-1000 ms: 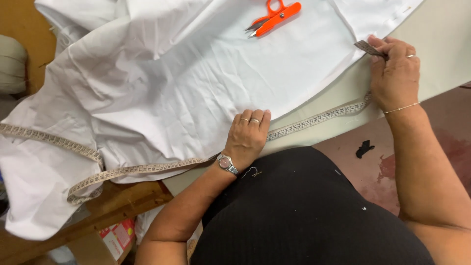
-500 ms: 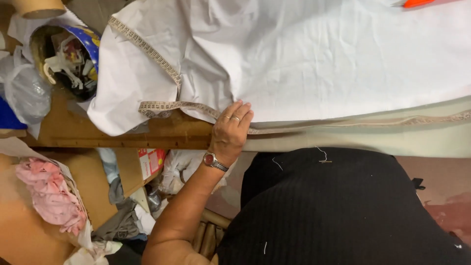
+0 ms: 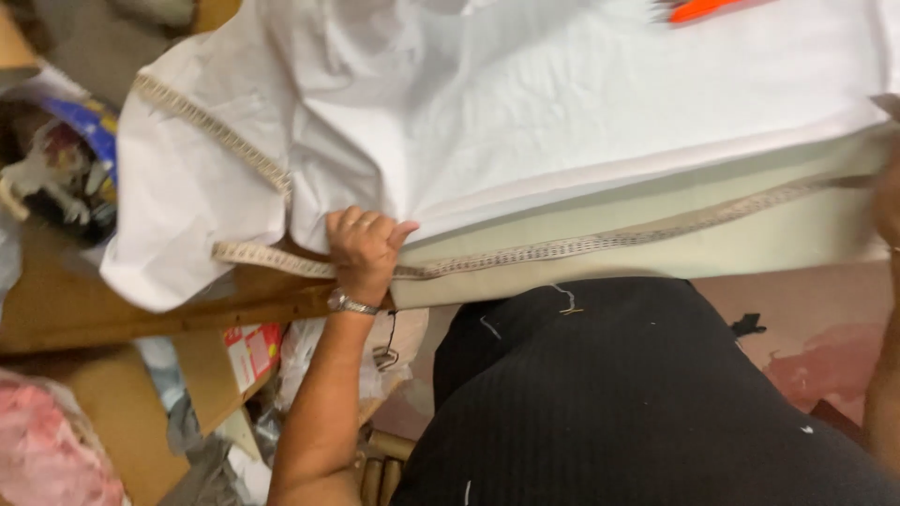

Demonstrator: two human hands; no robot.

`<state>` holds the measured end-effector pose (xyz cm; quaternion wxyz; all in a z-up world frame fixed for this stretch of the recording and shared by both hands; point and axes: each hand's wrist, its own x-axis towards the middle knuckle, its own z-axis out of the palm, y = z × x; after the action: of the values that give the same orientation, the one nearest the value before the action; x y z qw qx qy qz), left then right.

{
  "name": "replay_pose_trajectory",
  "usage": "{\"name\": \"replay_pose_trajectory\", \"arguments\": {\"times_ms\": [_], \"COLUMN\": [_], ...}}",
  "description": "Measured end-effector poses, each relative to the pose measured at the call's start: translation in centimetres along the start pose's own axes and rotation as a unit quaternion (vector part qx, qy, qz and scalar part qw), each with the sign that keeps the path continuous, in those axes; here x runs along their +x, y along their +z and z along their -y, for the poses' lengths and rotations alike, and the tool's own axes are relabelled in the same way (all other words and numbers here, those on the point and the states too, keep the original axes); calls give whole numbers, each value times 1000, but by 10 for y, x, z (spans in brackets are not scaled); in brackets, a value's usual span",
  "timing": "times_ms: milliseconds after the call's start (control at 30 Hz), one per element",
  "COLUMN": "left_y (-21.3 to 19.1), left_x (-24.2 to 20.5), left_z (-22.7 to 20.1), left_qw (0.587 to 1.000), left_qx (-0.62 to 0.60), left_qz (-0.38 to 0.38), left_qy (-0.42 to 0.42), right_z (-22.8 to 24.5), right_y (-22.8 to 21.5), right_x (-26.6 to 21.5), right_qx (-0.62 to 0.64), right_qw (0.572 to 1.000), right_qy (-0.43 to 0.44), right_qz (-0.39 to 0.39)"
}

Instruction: Measuring, pinning, and ironing the hem of a white fabric garment on a work table.

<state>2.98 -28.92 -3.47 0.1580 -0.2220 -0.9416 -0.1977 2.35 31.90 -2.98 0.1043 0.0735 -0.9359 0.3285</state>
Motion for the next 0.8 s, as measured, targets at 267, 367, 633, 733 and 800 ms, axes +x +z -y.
{"name": "replay_pose_trajectory", "arguments": {"times_ms": [267,367,633,733,800], "left_y": [-35,-37,-26,17,54], "left_x": [40,40,109,153,172], "left_z": [-20,-22,-125,-202,-245], "left_qw": [980,968,986,970,953], "left_qx": [100,153,30,-165,-225], "left_qz": [28,80,108,87,87], "left_qy": [170,180,127,157,185], "right_z": [13,33,44,63,78], "right_y": [-46,-52,-58,-63,-61], "right_x": [-10,2,-14,-29,-35], "right_qx": [-193,-163,1,96,180], "right_qw": [968,964,973,947,919], "right_qy": [160,210,199,260,314], "right_qz": [-7,0,-119,-159,-158]}}
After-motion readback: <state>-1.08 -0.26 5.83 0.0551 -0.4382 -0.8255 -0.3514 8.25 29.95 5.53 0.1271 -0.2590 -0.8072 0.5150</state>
